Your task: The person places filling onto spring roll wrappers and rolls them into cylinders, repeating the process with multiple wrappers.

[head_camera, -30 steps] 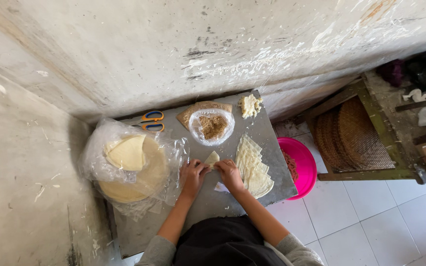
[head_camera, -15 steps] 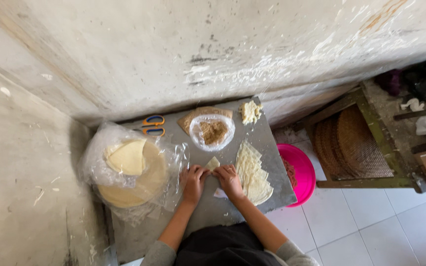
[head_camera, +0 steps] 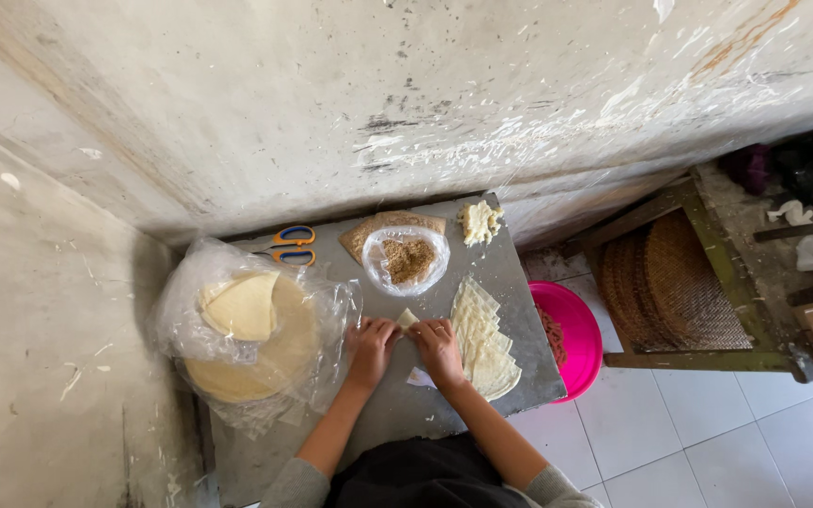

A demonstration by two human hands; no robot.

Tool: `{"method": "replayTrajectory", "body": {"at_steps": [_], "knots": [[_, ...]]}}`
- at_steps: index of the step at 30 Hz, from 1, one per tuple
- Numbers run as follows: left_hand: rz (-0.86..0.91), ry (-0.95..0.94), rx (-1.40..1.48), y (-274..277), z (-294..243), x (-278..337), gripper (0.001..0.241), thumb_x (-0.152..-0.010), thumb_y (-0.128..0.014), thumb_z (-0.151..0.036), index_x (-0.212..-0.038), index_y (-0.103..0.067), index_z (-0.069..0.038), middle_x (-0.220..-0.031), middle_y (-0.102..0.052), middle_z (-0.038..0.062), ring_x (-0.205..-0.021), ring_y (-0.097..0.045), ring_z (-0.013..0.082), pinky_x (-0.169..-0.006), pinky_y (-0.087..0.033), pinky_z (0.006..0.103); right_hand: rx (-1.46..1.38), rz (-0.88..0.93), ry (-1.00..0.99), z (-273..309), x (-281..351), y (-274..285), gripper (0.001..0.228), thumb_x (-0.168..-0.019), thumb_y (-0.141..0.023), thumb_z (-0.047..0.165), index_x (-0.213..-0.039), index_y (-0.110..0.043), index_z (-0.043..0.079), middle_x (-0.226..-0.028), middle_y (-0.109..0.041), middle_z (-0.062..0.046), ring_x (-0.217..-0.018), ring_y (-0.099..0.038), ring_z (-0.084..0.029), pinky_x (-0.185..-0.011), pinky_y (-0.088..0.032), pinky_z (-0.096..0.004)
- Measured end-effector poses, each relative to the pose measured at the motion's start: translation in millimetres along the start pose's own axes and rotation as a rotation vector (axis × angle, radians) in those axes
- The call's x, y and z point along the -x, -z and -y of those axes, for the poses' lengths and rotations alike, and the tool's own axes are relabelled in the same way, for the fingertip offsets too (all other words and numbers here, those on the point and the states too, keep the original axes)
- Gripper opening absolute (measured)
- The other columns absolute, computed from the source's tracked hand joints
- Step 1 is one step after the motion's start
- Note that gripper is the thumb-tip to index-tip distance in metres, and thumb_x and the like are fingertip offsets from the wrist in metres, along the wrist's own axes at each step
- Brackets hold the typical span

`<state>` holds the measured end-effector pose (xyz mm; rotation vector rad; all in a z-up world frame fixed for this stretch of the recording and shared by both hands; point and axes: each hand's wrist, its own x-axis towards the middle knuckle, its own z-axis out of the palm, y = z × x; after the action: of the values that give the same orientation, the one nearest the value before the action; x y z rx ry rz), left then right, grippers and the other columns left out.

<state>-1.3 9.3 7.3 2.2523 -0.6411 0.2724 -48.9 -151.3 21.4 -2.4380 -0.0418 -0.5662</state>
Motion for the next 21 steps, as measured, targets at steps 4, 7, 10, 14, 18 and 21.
{"method": "replayTrajectory", "body": {"at_steps": [4,7,10,14,18,21], "knots": [[0.077,0.084,-0.098,-8,-5,-5,0.011,-0.093,-0.069,-0.024,-0.097,-0.067,-0.015,-0.099,-0.065,0.002,-0.097,-0.058,0.0255,-0.087,-0.042,0.0460,0.024,0.000,-0.100,-7,0,-9,0.011,-0.087,-0.070,0.003,-0.097,-0.073,0.005,-0.098,-0.069,-0.011,-0.098,-0.059,-0.033,-0.086,-0.052,-0.042],[0.086,0.137,-0.170,-21,-6,5,0.013,-0.093,-0.067,-0.025,-0.099,-0.063,-0.014,-0.102,-0.060,0.005,-0.102,-0.056,0.0279,-0.087,-0.042,0.0472,0.011,0.061,-0.121,-15,2,-13,0.008,-0.087,-0.071,0.006,-0.095,-0.073,0.005,-0.097,-0.068,-0.012,-0.099,-0.058,-0.036,-0.087,-0.050,-0.044],[0.044,0.211,-0.208,-36,-8,11,0.016,-0.090,-0.067,-0.026,-0.098,-0.061,-0.014,-0.103,-0.059,0.006,-0.104,-0.055,0.0298,-0.088,-0.042,0.0486,0.002,0.158,-0.290,-19,5,-16,0.007,-0.088,-0.073,0.007,-0.094,-0.076,0.007,-0.097,-0.069,-0.013,-0.097,-0.056,-0.036,-0.087,-0.049,-0.045],[0.028,0.366,-0.165,-46,-7,0,0.016,-0.089,-0.066,-0.021,-0.102,-0.061,-0.013,-0.106,-0.061,0.008,-0.108,-0.057,0.0313,-0.090,-0.041,0.0506,-0.018,0.116,-0.157,-26,7,-21,0.019,-0.091,-0.066,0.006,-0.110,-0.067,0.006,-0.108,-0.069,-0.010,-0.109,-0.060,-0.033,-0.094,-0.050,-0.042],[-0.049,0.352,0.077,-39,-3,0,0.028,-0.093,-0.064,-0.023,-0.116,-0.058,-0.008,-0.110,-0.063,0.012,-0.109,-0.059,0.0331,-0.093,-0.042,0.0487,0.293,0.335,0.072,-8,20,0,0.047,-0.081,-0.059,0.000,-0.128,-0.059,0.003,-0.124,-0.065,-0.010,-0.116,-0.054,-0.031,-0.093,-0.046,-0.043],[-0.168,0.278,0.129,-38,-1,14,0.024,-0.102,-0.060,-0.020,-0.120,-0.059,-0.004,-0.112,-0.064,0.015,-0.110,-0.059,0.0348,-0.099,-0.041,0.0496,0.443,0.376,0.094,5,14,4,0.060,-0.080,-0.060,0.003,-0.139,-0.052,-0.002,-0.130,-0.060,-0.013,-0.117,-0.050,-0.031,-0.091,-0.044,-0.042]]}}
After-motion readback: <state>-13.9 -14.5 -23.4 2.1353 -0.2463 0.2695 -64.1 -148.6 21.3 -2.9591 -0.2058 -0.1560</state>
